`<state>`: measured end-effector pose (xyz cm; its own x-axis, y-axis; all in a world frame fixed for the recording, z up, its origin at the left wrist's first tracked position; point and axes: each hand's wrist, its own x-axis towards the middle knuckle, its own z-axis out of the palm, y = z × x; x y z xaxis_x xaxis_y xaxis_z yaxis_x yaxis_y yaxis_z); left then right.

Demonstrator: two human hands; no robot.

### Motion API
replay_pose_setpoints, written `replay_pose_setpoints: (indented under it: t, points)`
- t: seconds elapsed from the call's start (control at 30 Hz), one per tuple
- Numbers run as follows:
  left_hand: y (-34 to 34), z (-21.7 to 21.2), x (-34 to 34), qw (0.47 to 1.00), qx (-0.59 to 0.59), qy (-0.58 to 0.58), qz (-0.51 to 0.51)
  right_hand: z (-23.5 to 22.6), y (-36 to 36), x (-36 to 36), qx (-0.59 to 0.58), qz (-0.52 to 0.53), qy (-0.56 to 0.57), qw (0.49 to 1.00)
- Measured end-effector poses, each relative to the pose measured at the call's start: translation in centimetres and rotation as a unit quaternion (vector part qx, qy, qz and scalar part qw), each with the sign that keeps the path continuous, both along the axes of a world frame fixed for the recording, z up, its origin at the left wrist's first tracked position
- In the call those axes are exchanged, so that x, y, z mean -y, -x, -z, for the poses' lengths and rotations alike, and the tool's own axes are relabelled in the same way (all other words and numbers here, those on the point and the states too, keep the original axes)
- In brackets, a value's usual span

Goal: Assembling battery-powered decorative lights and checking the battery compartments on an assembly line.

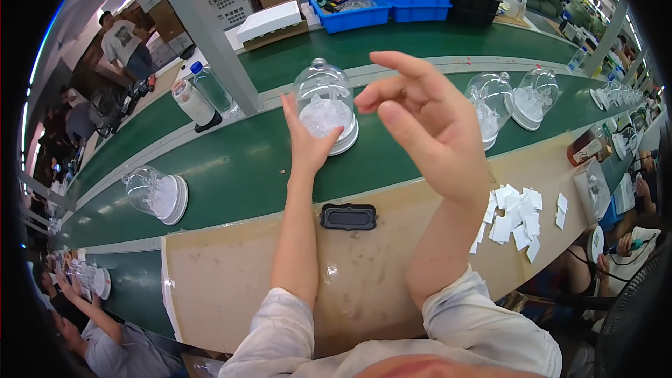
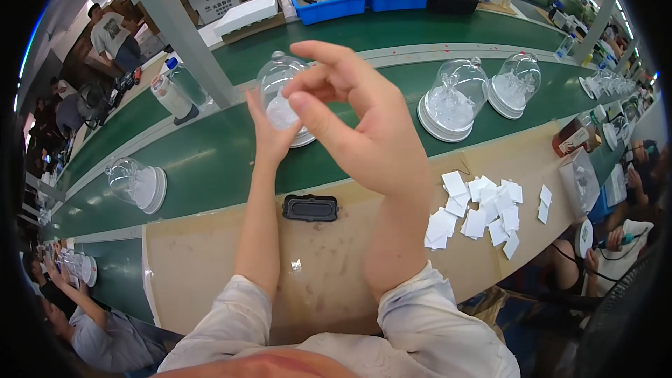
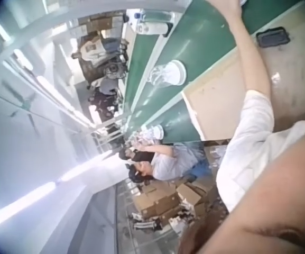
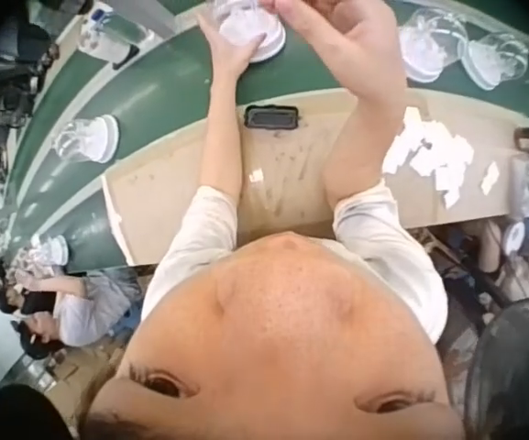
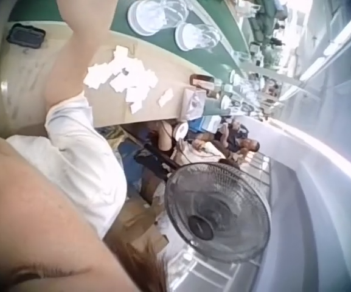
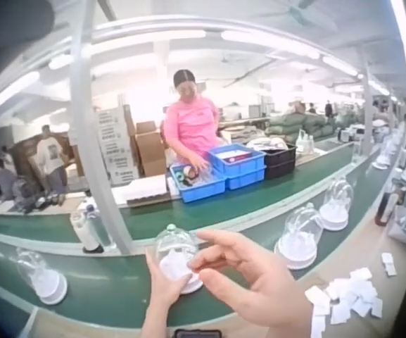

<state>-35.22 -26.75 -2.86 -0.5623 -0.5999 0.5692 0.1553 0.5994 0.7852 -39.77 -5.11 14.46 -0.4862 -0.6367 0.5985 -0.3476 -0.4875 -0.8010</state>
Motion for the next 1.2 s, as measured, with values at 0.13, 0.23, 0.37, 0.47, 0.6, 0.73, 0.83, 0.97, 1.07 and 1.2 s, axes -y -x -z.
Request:
replay_pose_setpoints:
  t: [0.13,0.23,0.37,0.47,0.6,0.73,0.83,0.97,1.07,1.2]
  points:
    - [-0.5,0.8,2.2,0.997,0.068,0.017,-0.011,0.8,0.5,-0.7,-0.054,-0.047,-0.124,0.990]
    - [0.1,-0.8,1.9,0.988,0.131,-0.075,0.043,1.3,1.5,-1.4,-0.135,-0.059,-0.182,0.972]
    - [-3.8,-3.6,4.6,0.952,0.278,-0.035,0.122,0.3,0.4,-0.1,-0.104,-0.028,-0.096,0.990]
    - [-5.3,-3.2,7.6,0.883,0.418,0.085,0.195,-0.5,0.2,-1.0,-0.072,-0.034,0.021,0.997]
    - [-2.9,-5.4,3.8,0.819,0.467,0.152,0.296,-0.9,0.8,-2.9,-0.066,-0.016,0.052,0.996]
    - [3.4,-2.6,-13.5,0.786,0.460,0.030,0.413,-0.5,0.2,-3.4,-0.057,-0.003,0.047,0.997]
    - [4.3,-3.5,-19.0,0.762,0.449,-0.052,0.464,-0.6,-0.2,-3.3,-0.061,-0.021,0.084,0.994]
    - [5.4,-1.0,-24.9,0.797,0.375,0.101,0.463,-0.7,-0.1,-4.1,-0.054,0.000,0.107,0.993]
    - [4.9,0.1,-25.9,0.832,0.285,0.182,0.441,-1.0,0.0,-4.6,-0.055,-0.003,0.089,0.995]
    - [4.6,1.8,-25.3,0.865,0.229,0.109,0.434,-1.5,-0.3,-4.8,-0.086,-0.062,0.077,0.991]
